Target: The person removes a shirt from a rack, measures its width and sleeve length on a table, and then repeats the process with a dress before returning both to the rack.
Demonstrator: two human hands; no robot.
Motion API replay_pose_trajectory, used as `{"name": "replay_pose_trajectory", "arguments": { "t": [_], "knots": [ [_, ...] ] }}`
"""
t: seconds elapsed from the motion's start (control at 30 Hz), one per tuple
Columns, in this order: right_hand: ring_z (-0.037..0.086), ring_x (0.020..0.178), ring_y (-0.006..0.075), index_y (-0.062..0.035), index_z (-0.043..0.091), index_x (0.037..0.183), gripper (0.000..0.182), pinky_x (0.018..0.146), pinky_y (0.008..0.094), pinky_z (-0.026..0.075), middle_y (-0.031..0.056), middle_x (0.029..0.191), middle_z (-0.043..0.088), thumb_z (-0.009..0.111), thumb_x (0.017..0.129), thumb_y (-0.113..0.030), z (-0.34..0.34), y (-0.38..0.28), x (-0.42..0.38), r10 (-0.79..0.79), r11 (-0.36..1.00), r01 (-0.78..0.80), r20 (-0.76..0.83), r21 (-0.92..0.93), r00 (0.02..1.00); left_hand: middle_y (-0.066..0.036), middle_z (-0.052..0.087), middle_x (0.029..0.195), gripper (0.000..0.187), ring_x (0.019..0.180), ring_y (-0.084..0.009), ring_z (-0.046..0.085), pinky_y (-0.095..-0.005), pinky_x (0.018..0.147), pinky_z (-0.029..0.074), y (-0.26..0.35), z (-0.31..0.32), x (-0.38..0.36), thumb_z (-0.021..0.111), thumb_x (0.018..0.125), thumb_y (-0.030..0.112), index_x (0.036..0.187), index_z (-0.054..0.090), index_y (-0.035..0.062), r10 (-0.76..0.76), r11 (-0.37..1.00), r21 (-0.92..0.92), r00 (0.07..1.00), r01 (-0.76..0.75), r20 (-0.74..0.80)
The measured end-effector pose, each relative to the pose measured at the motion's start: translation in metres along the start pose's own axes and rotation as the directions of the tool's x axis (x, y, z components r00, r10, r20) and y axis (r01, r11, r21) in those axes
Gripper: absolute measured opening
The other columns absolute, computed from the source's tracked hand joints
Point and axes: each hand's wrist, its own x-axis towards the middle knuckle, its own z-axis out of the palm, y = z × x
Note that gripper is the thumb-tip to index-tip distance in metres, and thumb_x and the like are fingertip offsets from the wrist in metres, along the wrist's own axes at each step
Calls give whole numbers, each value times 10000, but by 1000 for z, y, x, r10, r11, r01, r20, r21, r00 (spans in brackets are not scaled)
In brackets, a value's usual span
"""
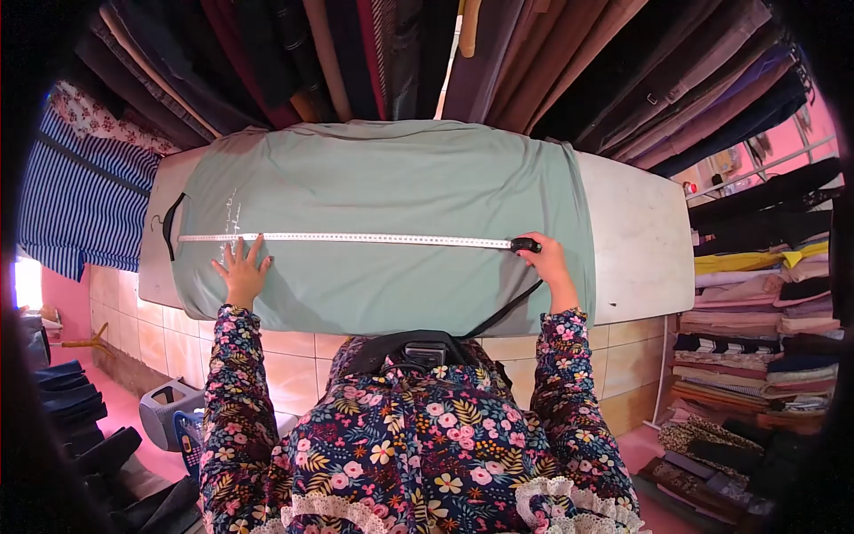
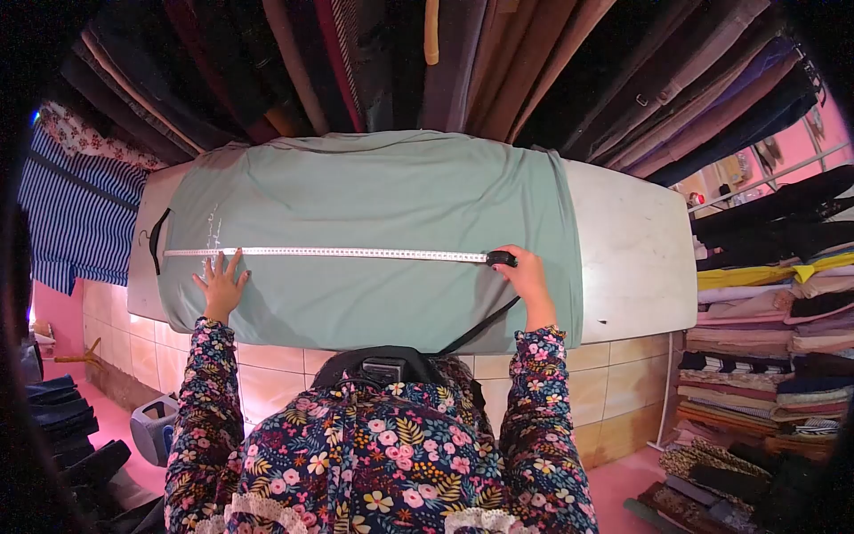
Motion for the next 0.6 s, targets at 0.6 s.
{"name": "replay_pose_trajectory", "arguments": {
  "t": [0.6],
  "knots": [
    [546,551,83,-39,672,947,276,519,227,464,29,713,647,660,697,75,-66,35,2,65,997,-67,-50,-39,997,-68,245,1487,559,1364,-355,187,-692,1023,67,1,-7,0,465,889,511,1403,259,431,-55,997,-44,996,59,74]
  ]
}}
